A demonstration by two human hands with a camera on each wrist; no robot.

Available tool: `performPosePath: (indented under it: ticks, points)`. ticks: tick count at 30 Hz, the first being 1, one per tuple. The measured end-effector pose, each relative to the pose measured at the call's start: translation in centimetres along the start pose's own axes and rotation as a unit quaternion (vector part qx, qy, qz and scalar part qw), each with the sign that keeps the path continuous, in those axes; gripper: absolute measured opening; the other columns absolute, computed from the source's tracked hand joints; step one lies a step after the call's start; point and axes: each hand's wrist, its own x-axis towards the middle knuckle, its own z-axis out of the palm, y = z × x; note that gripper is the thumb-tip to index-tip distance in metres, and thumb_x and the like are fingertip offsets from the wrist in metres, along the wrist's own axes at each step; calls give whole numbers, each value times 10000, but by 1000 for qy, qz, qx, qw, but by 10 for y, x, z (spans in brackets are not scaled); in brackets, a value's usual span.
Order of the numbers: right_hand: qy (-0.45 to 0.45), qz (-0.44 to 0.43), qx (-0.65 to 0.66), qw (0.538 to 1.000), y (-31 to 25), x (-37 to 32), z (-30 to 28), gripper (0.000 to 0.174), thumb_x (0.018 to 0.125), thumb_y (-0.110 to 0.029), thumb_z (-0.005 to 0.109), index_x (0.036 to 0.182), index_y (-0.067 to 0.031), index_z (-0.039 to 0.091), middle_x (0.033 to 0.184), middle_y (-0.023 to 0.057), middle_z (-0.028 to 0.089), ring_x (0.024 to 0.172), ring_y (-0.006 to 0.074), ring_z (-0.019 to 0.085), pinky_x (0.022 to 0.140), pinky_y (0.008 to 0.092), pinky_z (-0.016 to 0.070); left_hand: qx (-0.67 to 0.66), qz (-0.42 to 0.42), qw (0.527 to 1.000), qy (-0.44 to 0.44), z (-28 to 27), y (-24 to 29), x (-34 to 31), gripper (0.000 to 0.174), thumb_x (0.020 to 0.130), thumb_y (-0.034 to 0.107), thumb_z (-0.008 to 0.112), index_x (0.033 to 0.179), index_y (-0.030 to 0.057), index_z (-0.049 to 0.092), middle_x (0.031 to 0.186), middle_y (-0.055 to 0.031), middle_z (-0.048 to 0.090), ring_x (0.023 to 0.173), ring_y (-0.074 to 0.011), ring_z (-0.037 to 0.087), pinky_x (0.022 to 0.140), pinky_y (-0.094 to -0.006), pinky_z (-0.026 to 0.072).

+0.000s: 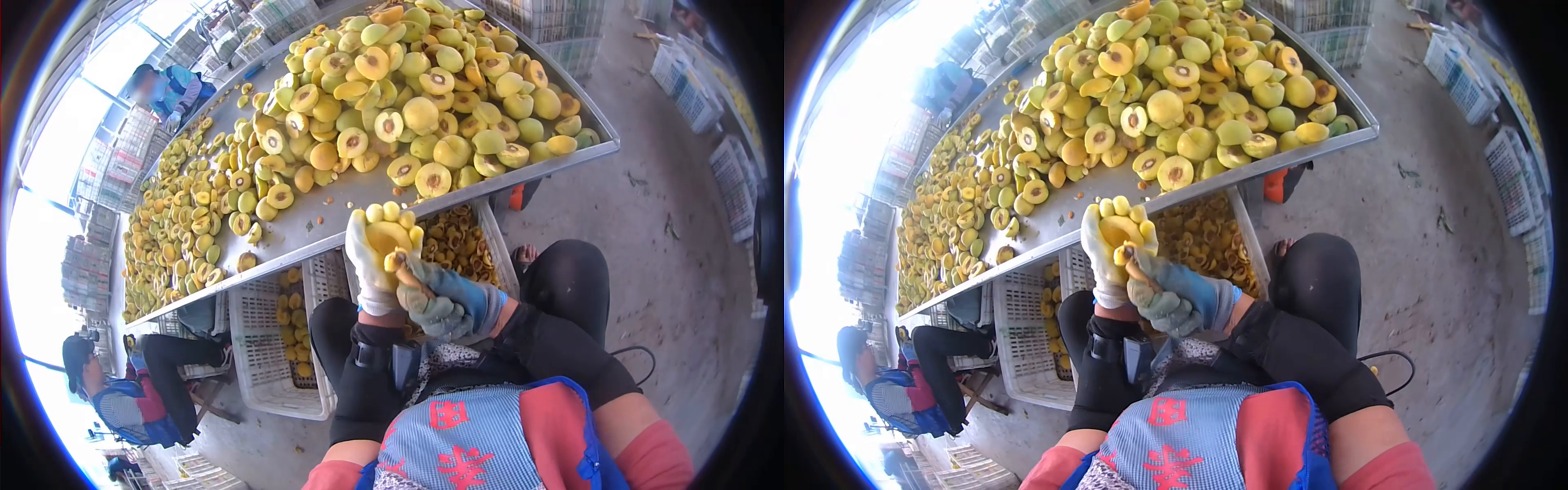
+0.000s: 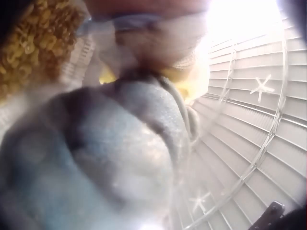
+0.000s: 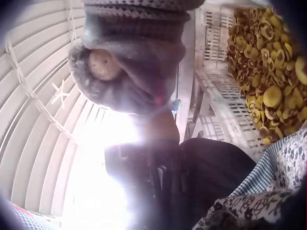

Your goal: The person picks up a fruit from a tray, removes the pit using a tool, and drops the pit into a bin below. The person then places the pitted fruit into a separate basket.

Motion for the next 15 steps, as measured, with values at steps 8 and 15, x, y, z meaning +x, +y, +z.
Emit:
performPosePath:
  ticks: [8,15]
  points:
    - [60,-2,-18,998,-1,-6,-6,604,953,-730,391,869,-147,523,551,-66,374,392,26,305,331,185,227,274,207,931,121,-46,90,-41,391,1017,405,550,1132,41,638,1091,-159,690,958,-322,686,797,-427,579]
    - [299,-36,-230,925,-5,8,12,636,982,-714,314,965,-134,577,591,-59,397,428,54,310,374,239,267,813,388,406,154,-35,163,15,410,841,252,680,1192,41,660,1243,-193,633,1154,-331,598,1006,-400,460]
